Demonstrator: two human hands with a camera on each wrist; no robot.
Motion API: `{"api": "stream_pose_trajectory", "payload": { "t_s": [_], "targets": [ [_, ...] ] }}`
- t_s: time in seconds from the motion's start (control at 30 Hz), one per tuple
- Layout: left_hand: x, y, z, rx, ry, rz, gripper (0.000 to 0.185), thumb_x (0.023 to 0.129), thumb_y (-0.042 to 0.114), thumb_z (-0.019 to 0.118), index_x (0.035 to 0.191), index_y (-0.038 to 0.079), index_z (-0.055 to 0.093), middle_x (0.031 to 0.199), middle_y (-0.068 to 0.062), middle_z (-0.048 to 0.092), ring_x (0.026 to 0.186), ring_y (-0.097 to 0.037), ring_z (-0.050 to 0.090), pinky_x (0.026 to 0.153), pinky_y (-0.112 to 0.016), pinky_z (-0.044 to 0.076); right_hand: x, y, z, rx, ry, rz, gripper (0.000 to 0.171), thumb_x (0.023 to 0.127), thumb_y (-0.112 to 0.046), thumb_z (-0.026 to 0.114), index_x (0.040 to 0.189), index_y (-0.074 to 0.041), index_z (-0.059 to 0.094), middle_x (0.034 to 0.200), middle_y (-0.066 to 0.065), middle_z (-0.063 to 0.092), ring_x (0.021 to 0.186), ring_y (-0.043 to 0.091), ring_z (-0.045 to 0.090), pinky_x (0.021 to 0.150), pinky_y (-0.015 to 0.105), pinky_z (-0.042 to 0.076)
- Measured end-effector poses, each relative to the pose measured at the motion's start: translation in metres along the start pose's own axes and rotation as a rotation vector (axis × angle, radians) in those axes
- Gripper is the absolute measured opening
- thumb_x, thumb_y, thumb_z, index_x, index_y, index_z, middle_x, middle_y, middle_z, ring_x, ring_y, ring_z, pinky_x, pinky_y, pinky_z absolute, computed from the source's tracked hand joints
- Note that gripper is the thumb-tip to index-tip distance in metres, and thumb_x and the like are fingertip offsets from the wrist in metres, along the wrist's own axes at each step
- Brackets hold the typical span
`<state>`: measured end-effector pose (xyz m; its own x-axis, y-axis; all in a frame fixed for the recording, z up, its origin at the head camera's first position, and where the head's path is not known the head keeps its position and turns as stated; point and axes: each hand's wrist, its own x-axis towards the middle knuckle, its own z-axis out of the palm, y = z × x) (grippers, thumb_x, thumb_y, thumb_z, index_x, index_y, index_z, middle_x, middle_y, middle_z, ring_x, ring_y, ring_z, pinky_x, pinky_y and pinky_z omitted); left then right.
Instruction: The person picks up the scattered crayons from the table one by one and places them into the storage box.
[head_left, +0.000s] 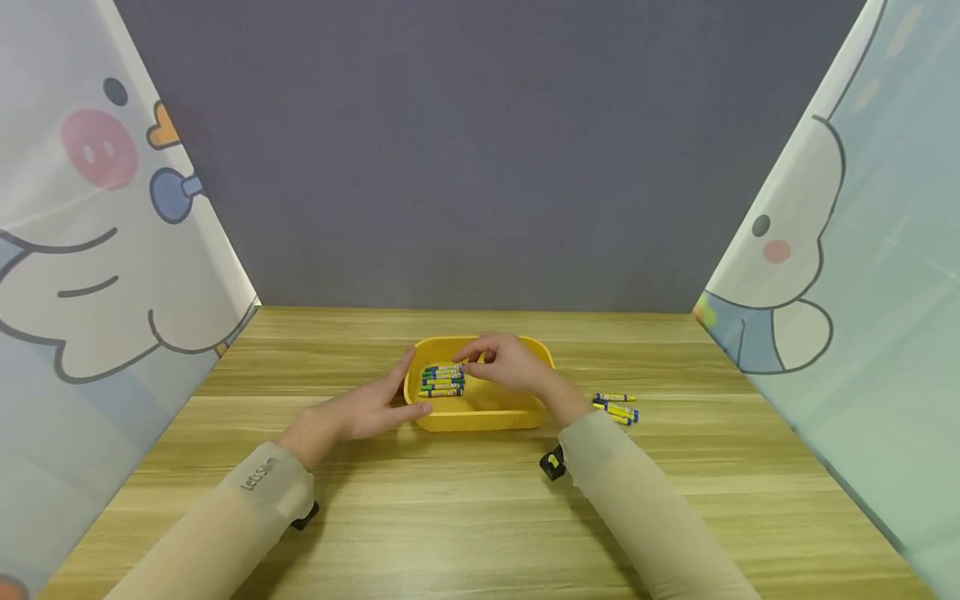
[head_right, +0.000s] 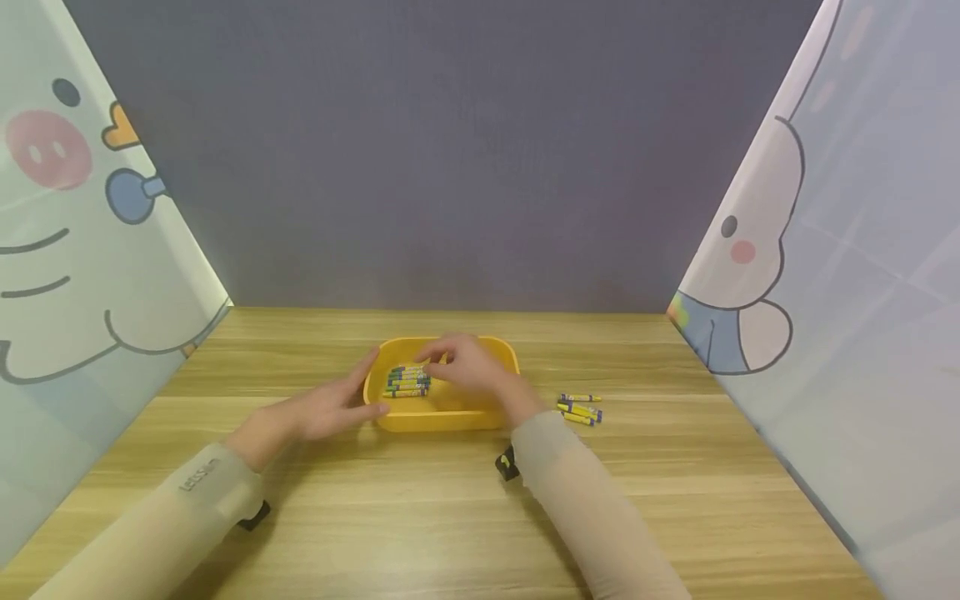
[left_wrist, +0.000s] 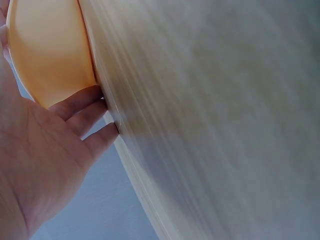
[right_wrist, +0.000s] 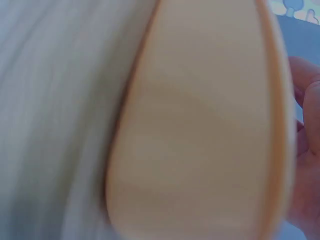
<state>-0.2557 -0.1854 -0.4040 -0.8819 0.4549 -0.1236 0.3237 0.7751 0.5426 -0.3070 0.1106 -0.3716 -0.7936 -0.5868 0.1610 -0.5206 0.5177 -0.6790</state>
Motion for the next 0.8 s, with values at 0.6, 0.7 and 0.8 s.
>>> {"api": "stream_pose_trajectory", "payload": {
  "t_s": [0.6, 0.7, 0.8],
  "targets": [
    [-0.001, 0.001, 0.001, -0.006, -0.005, -0.013, 0.114, 0.103, 0.078, 0.054, 0.176, 0.025, -0.016, 0.18, -0.024, 0.025, 0.162, -0.045, 0.037, 0.131, -0.063, 0.031, -0.11, 0.084, -0.108, -0.051, 0.083, 0.172, 0.027, 0.106, -0.022, 0.075, 0.129, -0.009, 0.081, 0.121, 0.012, 0.076, 0.091, 0.019, 0.059, 0.076, 0.029, 0.051],
    [-0.002, 0.002, 0.001, -0.01, -0.004, -0.014, 0.114, 0.104, 0.078, 0.054, 0.176, 0.025, -0.016, 0.18, -0.025, 0.025, 0.162, -0.045, 0.037, 0.131, -0.063, 0.031, -0.126, 0.102, -0.12, -0.062, 0.051, 0.224, 0.029, 0.107, -0.021, 0.073, 0.132, -0.008, 0.079, 0.129, 0.015, 0.077, 0.094, 0.016, 0.061, 0.078, 0.029, 0.053],
    [-0.002, 0.001, 0.001, -0.014, -0.001, -0.013, 0.114, 0.103, 0.078, 0.054, 0.177, 0.024, -0.015, 0.18, -0.025, 0.027, 0.162, -0.045, 0.038, 0.131, -0.064, 0.032, -0.137, 0.115, -0.128, -0.061, 0.013, 0.249, 0.029, 0.107, -0.015, 0.071, 0.134, -0.005, 0.078, 0.134, 0.018, 0.077, 0.1, 0.015, 0.067, 0.081, 0.027, 0.056]
  ]
}}
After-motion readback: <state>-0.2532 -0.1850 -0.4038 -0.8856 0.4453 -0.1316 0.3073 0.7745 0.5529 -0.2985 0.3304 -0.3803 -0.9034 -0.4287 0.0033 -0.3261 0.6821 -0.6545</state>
